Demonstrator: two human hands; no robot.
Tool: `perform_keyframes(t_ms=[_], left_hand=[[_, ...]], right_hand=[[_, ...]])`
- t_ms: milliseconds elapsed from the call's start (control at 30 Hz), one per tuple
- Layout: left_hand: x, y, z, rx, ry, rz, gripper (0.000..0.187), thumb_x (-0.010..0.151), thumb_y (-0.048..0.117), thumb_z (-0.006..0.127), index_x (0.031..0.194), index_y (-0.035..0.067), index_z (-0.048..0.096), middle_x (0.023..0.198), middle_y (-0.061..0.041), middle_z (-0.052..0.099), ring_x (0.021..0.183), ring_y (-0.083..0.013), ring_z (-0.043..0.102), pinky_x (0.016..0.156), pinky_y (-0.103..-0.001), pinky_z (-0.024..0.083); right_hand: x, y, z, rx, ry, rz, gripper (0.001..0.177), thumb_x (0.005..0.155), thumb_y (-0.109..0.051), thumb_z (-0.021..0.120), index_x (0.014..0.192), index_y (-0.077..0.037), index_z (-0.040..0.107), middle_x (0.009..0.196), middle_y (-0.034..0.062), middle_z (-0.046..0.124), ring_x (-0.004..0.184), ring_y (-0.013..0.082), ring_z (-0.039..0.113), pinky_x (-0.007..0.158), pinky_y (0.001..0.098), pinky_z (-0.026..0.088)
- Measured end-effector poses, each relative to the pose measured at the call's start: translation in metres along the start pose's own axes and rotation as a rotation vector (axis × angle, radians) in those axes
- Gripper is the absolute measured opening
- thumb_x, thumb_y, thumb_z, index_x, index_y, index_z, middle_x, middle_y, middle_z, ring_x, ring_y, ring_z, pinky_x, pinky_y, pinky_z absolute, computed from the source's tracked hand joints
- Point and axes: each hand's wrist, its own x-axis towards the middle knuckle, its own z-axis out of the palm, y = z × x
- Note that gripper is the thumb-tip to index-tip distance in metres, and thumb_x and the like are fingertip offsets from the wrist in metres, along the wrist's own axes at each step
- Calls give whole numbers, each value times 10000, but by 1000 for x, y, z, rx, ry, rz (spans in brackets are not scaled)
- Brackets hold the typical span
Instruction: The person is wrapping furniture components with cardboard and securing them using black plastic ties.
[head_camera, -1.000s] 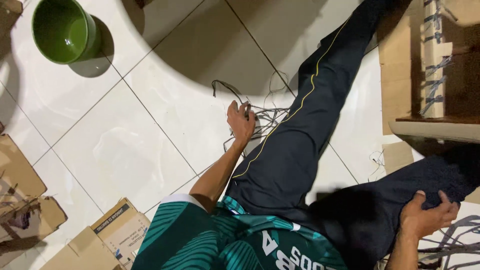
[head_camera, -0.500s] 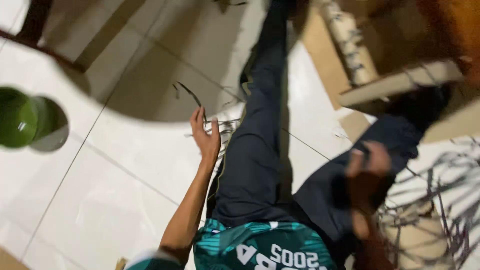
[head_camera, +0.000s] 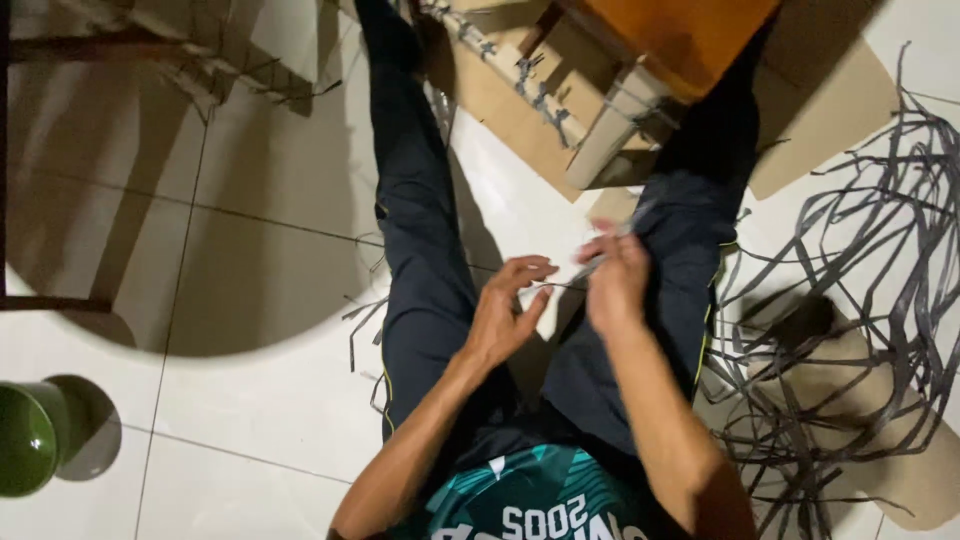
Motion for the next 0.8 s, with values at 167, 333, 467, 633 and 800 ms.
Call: perform_keyframes(t_ms=[167, 333, 467, 633, 800], left_hand=[[67, -25, -7, 200, 23, -46, 321, 929, 61, 683, 1247, 20, 675, 1144, -169, 690, 944, -318, 703, 823, -384, 565], [185, -24, -6, 365, 29, 357, 654, 879, -47, 542, 1516, 38, 425, 1488, -277, 492, 1184, -494, 603, 892, -462, 557], [252, -77, 14, 454, -107, 291, 466, 967, 10, 586, 1417, 30, 465, 1484, -337, 448, 1085, -511, 600, 884, -525, 510], [255, -69, 21, 323, -285, -59, 153, 1017, 118, 515, 1072, 40, 634, 975, -187, 713, 856, -345, 748, 792, -426, 594], [227, -72, 23, 379, -61, 79, 215, 1045, 213, 583, 984, 22, 659, 865, -204, 660, 784, -377, 668, 710, -468, 523]], right_hand=[[120, 7, -84, -218, 234, -121, 208, 1103, -293, 496, 1133, -112, 595, 698, -33, 510, 531, 59, 420, 446, 239, 328], [212, -42, -68, -1126, -125, -528, 320, 977, -128, 577, 1264, -47, 690, 1160, 185, 734, 1049, 336, 681, 929, 477, 539], [231, -60, -59, -1293, -203, -607, 312, 954, -118, 585, 1235, -44, 698, 1153, 193, 729, 1060, 356, 680, 940, 485, 538], [244, -61, -52, -1632, -409, -758, 297, 908, -97, 600, 1176, -37, 714, 1140, 210, 719, 1084, 397, 678, 964, 501, 534], [207, -71, -40, -1625, -374, -858, 298, 857, -78, 597, 1118, -32, 733, 1084, 211, 723, 1008, 424, 680, 890, 511, 538]])
